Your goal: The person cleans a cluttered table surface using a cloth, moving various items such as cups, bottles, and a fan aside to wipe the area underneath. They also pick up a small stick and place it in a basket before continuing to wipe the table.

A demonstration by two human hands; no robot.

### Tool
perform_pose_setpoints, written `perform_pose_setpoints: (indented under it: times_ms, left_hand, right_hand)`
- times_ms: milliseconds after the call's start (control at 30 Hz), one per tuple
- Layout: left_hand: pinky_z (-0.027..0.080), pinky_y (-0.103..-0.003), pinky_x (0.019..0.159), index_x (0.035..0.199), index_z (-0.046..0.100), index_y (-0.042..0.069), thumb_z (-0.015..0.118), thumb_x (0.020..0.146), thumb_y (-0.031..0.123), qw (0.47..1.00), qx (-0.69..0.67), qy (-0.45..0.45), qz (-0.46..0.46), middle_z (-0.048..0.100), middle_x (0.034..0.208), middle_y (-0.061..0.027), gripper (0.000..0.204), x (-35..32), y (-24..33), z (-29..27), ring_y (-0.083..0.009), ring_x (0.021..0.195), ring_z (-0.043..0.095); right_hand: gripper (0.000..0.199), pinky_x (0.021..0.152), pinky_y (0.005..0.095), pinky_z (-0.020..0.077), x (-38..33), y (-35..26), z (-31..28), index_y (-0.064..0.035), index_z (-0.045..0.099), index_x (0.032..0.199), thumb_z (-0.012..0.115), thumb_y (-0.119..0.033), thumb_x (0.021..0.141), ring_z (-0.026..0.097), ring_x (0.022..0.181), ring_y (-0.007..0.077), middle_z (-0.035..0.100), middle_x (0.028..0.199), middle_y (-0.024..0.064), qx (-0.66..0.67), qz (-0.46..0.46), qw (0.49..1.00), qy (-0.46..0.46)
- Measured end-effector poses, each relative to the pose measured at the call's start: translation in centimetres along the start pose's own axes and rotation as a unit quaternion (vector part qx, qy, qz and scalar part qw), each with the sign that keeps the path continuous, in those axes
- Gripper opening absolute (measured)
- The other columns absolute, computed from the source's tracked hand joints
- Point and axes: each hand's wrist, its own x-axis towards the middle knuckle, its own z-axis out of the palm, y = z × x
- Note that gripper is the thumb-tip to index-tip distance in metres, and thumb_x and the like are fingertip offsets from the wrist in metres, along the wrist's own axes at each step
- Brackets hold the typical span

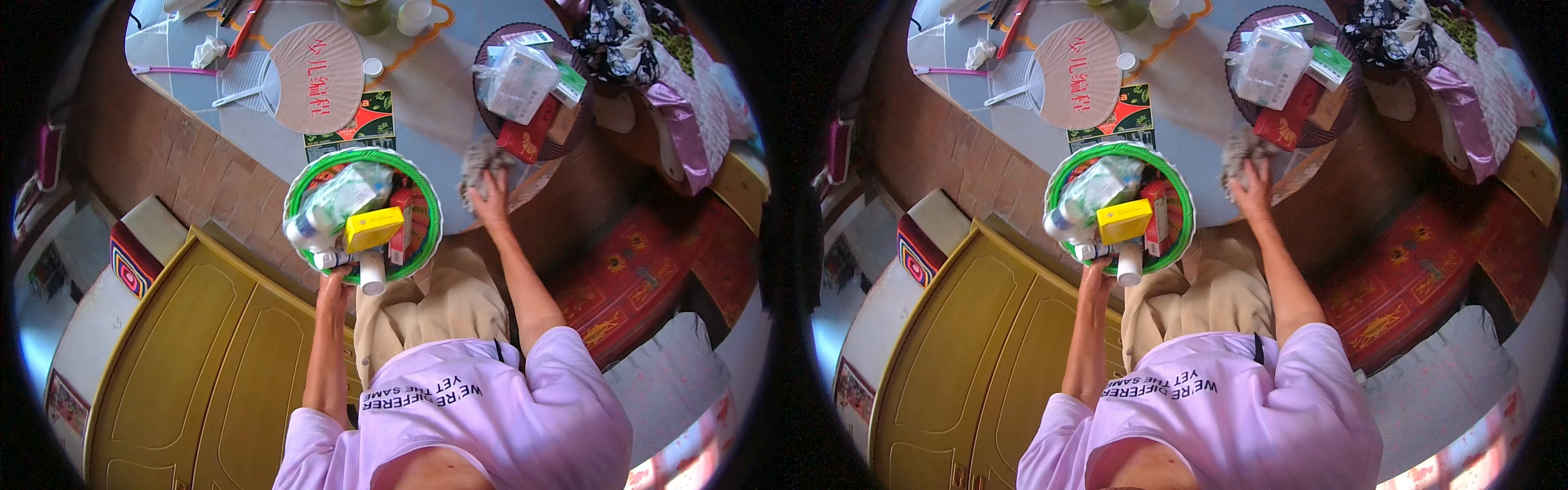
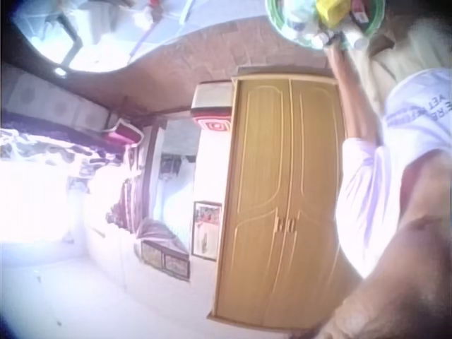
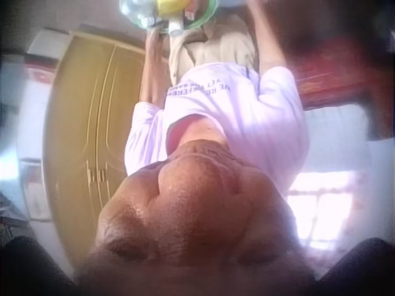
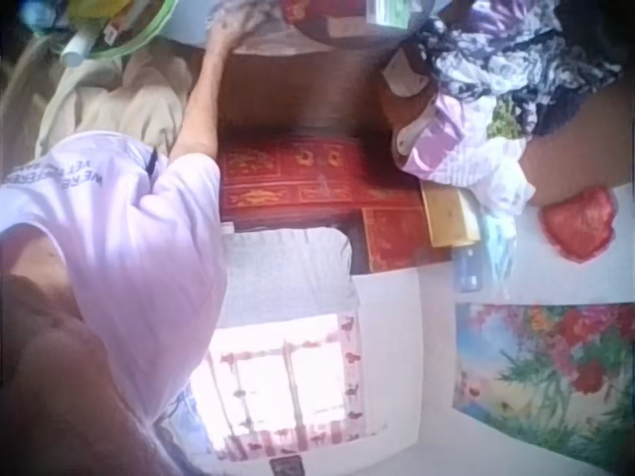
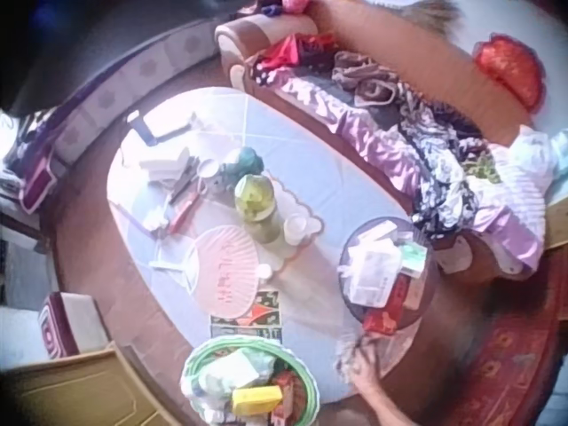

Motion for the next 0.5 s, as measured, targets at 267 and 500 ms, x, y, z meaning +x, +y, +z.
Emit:
perform_pose_setpoints:
  times_ms: [267, 500]
  left_hand:
    - [0.049, -0.032, 0.057, 0.099, 0.048, 0.006, 0.052, 0.067, 0.004, 0.992, -0.115, 0.057, -0.018, 0.057, 0.084, -0.0066, 0.033, -2.9, -1.3, -4.3, -0.0203, 0.073, 0.057]
    - [0.044, -0.041, 0.083, 0.107, 0.046, 0.003, 0.056, 0.064, 0.002, 0.984, -0.155, 0.071, -0.047, 0.055, 0.099, -0.0094, 0.044, -3.9, -2.8, -7.0, -0.0265, 0.094, 0.053]
  right_hand:
    - [0.043, 0.092, 0.0435, 0.0314, 9.1, -9.8, 3.3, -0.011, 0.051, 0.112, 0.054, -0.01, 0.069, 0.037, 0.11, 0.0383, 0.036, 0.123, 0.0207, -0.079, -0.231, 0.97, 0.011]
    - [0.037, 0.089, 0.046, 0.0326, 20.3, -11.3, 3.7, -0.0075, 0.054, 0.107, 0.051, -0.013, 0.07, 0.04, 0.106, 0.0398, 0.041, 0.116, 0.0239, 0.006, -0.164, 0.957, 0.24]
